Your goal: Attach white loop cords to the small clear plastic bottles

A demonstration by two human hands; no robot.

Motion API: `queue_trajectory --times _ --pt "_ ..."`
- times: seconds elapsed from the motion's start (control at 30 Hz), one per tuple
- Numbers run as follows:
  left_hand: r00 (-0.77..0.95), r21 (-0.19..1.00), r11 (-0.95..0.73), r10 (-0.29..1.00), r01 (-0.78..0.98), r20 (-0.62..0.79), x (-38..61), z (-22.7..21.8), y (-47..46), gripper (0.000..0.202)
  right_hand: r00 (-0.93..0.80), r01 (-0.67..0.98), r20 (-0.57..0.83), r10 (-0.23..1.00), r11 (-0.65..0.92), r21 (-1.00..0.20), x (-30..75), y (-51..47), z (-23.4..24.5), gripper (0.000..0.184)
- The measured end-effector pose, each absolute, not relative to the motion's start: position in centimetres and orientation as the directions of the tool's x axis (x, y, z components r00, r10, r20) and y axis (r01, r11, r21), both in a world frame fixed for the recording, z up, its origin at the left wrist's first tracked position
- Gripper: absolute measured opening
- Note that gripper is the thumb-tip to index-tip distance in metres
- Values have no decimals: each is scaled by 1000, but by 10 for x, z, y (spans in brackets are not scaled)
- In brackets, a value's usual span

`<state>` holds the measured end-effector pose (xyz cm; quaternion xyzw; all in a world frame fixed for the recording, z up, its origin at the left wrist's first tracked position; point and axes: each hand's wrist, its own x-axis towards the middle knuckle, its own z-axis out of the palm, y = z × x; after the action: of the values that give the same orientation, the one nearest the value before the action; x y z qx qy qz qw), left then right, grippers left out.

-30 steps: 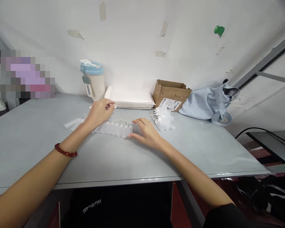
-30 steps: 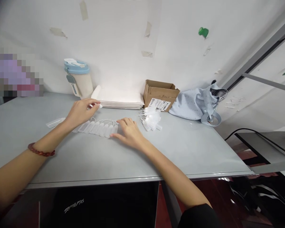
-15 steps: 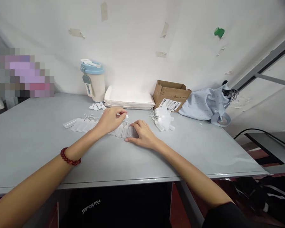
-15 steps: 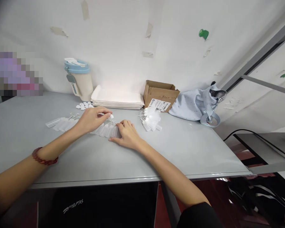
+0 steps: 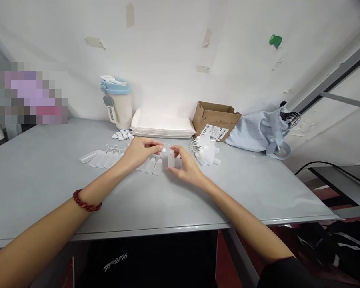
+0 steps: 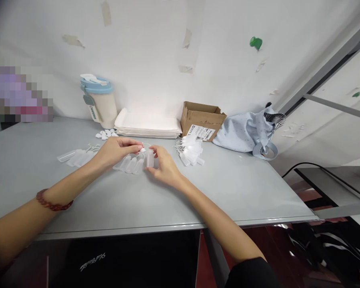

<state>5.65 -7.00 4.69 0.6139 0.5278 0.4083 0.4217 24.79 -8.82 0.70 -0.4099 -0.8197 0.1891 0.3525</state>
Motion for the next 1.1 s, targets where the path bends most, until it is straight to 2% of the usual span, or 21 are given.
queue_trajectory --times 0.2,0.57,0.73,0.87,0.97,1.1 --pt "89 994 -23 996 107 14 62 41 -72 25 -399 526 421 815 579 -623 247 -89 6 55" --pt "53 999 -34 998 10 34 67 37 -75 21 -423 501 408 809 583 -639 244 -93 9 54" --pt "41 998 -35 999 47 33 70 42 -80 21 -434 500 403 806 587 -637 244 -93 9 55" --pt "47 987 -75 996 142 69 71 46 -83 21 -433 515 395 810 582 -630 244 -92 7 54" --pt "71 971 -118 992 208 105 70 47 -83 21 -441 519 405 801 596 -613 244 -91 4 52" --pt "136 967 -154 982 203 128 67 44 -81 26 -454 487 430 780 621 -614 243 -90 1 51"
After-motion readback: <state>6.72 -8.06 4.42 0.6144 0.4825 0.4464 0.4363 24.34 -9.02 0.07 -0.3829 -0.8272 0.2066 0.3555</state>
